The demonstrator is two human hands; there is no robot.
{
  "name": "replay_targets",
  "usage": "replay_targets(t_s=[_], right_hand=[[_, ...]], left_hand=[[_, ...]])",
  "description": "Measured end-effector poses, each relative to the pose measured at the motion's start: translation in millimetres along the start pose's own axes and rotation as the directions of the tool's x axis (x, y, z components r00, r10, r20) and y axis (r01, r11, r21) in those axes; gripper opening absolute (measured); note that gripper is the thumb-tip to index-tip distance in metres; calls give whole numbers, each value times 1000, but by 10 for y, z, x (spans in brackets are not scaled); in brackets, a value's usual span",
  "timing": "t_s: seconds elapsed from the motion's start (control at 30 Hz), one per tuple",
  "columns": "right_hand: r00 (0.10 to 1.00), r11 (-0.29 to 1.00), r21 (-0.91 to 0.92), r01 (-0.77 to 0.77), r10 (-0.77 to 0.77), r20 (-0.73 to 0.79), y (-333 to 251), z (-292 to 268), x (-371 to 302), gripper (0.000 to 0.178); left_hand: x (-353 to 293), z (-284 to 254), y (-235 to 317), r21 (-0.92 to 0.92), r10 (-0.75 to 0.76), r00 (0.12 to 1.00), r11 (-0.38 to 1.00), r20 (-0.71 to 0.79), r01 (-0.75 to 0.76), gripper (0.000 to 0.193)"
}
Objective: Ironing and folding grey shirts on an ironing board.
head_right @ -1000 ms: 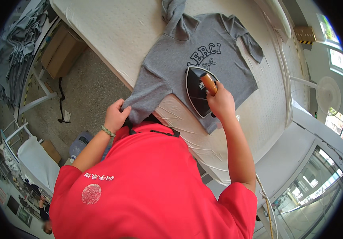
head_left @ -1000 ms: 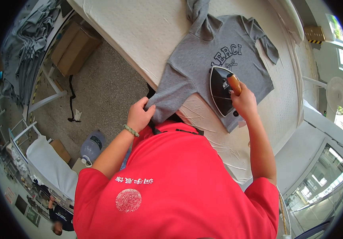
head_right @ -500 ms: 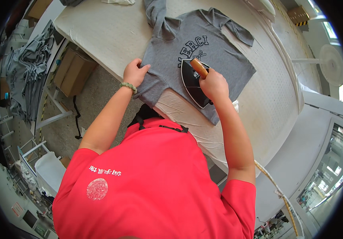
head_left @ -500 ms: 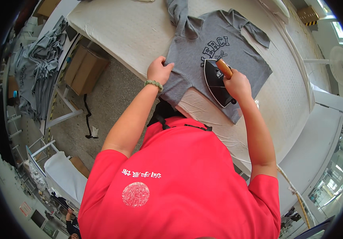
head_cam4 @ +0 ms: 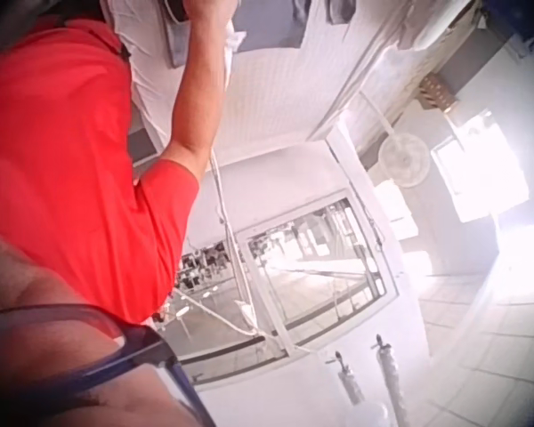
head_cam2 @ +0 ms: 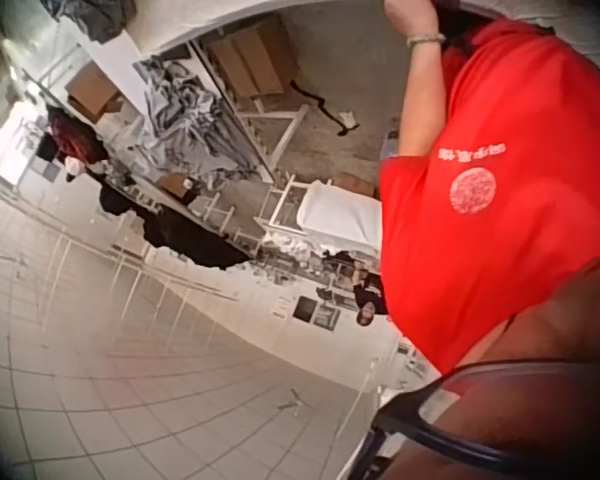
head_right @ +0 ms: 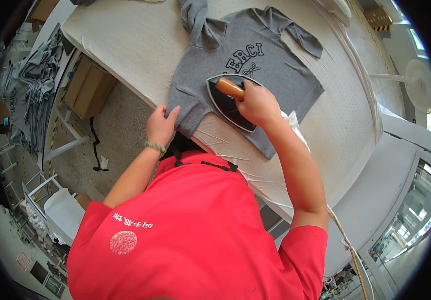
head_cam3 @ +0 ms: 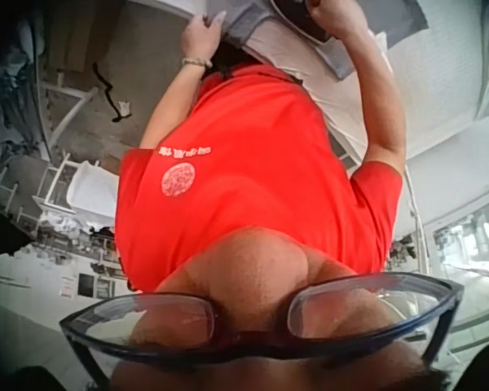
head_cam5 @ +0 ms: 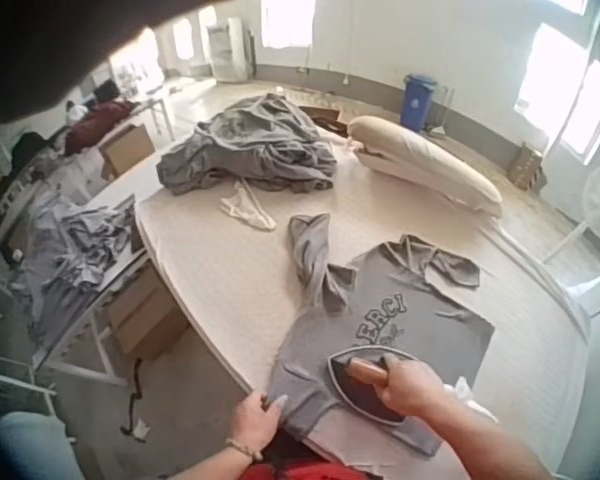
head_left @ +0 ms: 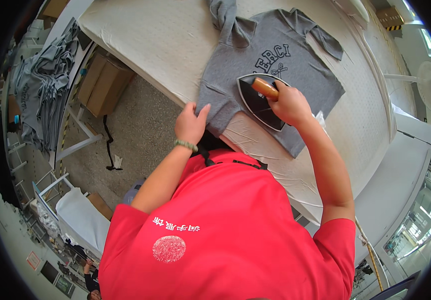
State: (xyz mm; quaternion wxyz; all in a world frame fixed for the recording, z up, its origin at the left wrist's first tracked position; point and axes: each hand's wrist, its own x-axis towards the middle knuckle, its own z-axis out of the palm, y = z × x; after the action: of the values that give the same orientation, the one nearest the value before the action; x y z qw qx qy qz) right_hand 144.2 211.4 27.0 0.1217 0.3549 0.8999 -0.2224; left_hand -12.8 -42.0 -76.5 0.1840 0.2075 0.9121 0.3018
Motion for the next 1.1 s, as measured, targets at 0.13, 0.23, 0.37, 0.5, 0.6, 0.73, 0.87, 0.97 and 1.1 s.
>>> replay_targets(t_s=[0.13, 0.23, 0.37, 0.5, 0.6, 0.73, 0.87, 0.97, 1.1], right_hand=[[941, 953, -78, 294, -274, 199, -477, 23, 284, 33], [880, 901, -121, 416, -365, 305, -862, 105, 550, 30], [918, 933, -114, 341, -304, 254, -1005, 142, 794, 28], [962, 974, -102, 204, -180, 208, -768, 63, 724, 28], [972, 989, -124, 77, -47, 229, -416, -32, 405, 34], [945, 947, -41, -320, 322, 60, 211, -34, 2, 57], [817, 823, 117, -556, 567, -106, 522, -89, -186, 61], [827, 824, 72, -562, 559, 61, 511, -354, -226, 60], [953, 943, 167, -289, 300, -49, 617, -812, 139, 51]], left_hand=[[-309, -46, -341, -293, -153, 968, 933, 197, 207, 33], [-363, -1, -478, -414, -122, 988, 898, 99, 152, 30], [-356, -84, -453, -359, -113, 993, 926, 32, 117, 29], [-84, -386, -293, -392, -74, 982, 910, 173, 138, 28], [422, -717, -193, -193, 157, 935, 976, 318, -99, 23], [1128, -840, 40, 43, 517, 719, 798, 464, -601, 16], [1649, -612, 630, -149, 672, 651, 727, 352, -670, 20], [2121, -78, 1362, -249, 926, 372, 375, 60, -893, 22], [2767, 591, 2091, -195, 968, 250, 246, 5, -949, 23]])
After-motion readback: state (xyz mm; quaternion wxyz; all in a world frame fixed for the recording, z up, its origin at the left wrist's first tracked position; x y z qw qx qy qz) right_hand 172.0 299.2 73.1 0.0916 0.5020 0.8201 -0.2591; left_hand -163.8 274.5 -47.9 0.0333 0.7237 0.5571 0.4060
